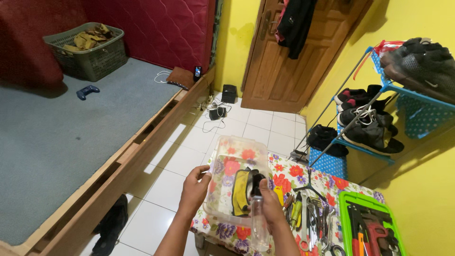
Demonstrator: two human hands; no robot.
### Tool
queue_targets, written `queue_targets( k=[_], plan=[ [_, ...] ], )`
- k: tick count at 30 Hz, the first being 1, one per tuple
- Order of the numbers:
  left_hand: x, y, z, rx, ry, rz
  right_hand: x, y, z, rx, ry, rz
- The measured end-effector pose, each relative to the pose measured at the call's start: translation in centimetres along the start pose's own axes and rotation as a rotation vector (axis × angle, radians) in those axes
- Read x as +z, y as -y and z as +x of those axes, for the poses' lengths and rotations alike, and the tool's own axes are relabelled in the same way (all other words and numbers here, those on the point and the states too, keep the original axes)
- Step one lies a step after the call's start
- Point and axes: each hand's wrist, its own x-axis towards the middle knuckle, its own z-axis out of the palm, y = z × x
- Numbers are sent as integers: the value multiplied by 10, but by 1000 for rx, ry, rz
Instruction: The person empties a clear plastic toolbox of hand tools onto a small table, sorting wrenches, pliers, screwdrivers and hex keys and arranging them on a green tray lid. They then place a spray bottle and a pouch into the container and begin returning items into a larger clear storage box.
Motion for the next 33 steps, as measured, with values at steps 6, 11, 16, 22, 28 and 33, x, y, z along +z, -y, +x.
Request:
queue_targets(
  k=[6,11,16,22,28,33],
  plan=[
    [0,-8,2,-6,-1,15,1,9,-1,-104,70,31],
    [4,-15,4,10,9,16,5,12,4,-149,-14,70],
    [2,-16,5,34,11,18,-1,12,6,-208,-31,161],
    [2,-19,7,58,-2,34,2,17,8,-239,-127,179],
    [1,-24,7,55,-4,-6,-3,17,9,-332,-136,132],
    [2,-26,6,51,-2,10,-7,16,9,-222,-220,80]
  ],
)
